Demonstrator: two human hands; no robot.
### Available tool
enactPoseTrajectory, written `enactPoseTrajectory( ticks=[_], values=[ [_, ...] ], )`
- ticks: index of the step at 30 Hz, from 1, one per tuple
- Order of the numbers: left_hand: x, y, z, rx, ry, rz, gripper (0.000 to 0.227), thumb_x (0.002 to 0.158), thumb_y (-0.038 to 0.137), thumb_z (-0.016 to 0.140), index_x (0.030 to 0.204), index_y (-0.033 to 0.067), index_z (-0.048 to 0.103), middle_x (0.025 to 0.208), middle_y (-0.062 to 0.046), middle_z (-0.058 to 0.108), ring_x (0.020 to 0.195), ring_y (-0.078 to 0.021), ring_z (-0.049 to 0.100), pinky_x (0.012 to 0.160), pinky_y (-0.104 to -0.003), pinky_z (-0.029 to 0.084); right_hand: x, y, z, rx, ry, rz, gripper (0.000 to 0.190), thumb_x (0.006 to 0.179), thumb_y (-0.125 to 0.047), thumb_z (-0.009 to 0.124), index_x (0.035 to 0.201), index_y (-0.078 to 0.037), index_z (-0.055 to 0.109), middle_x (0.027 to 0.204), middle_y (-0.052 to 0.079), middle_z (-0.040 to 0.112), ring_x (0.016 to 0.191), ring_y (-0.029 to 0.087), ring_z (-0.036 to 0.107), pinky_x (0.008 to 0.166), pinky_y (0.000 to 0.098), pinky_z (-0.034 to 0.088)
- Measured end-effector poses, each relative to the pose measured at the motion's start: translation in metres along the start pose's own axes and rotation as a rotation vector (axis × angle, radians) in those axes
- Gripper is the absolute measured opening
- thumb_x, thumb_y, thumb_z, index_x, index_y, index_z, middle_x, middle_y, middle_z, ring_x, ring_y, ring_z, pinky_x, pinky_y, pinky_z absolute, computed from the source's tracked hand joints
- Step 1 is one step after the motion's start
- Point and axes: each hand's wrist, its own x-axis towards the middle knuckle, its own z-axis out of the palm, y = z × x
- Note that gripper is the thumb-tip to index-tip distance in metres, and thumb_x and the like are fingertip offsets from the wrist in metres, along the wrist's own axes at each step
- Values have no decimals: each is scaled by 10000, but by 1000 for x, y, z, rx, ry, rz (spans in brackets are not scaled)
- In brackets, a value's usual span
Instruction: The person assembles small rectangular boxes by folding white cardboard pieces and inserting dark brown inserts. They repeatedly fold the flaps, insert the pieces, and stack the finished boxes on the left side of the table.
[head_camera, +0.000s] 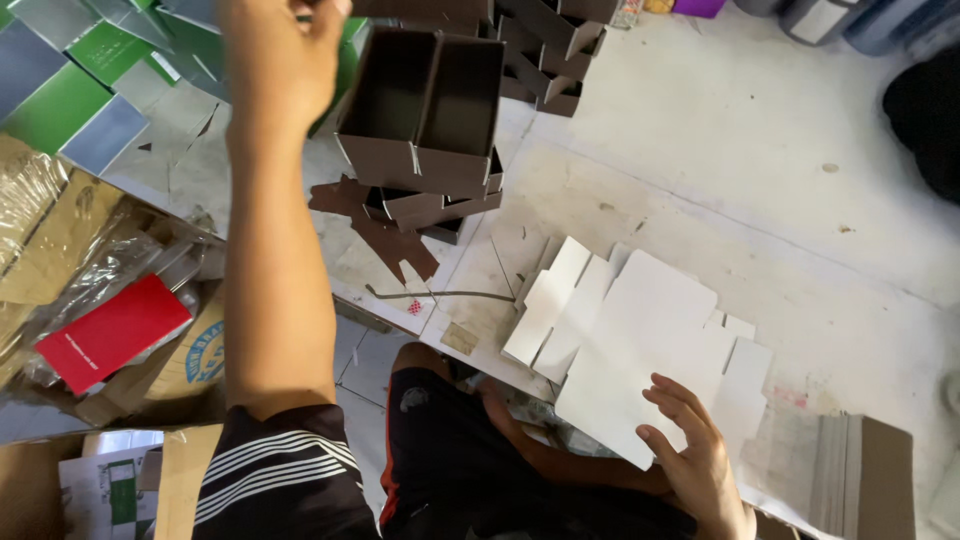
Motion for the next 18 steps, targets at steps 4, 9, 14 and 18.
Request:
enactPoseTrajectory(
  ticks=[4, 9, 14, 18],
  values=[
    [-8, 3, 5, 27, -193, -96, 177, 933, 85, 813, 1001, 63, 651, 939, -114, 660, 774, -249, 629, 693, -408, 502, 6, -6, 9, 16, -31, 65, 383, 844, -181, 746, 1219, -106, 735, 1459, 28, 643, 1321, 170, 628, 1080, 361, 536],
    [-15, -2, 12, -13, -378, -74, 245, 926, -18, 745, 1139, 59, 652, 985, -150, 709, 789, -300, 665, 688, -445, 512, 9, -5, 17, -53, -54, 4, 376, 845, -233, 764, 1201, -114, 745, 1427, 13, 665, 1320, 180, 644, 1113, 351, 492],
    [-16, -10, 19, -50, -335, -62, 267, 931, -42, 711, 1168, 80, 694, 899, -114, 679, 781, -226, 627, 744, -389, 499, 8, 7, 19, -68, -109, 31, 412, 862, -238, 759, 1261, -147, 714, 1453, 21, 642, 1313, 166, 638, 1097, 339, 471],
    [-18, -6, 16, -42, -386, -136, 191, 1007, -31, 712, 1162, 64, 653, 922, -113, 638, 796, -235, 618, 675, -410, 504, 7, -1, 16, -39, -123, 66, 408, 874, -239, 746, 1270, -149, 703, 1457, 28, 631, 1329, 190, 630, 1068, 348, 506]
  ],
)
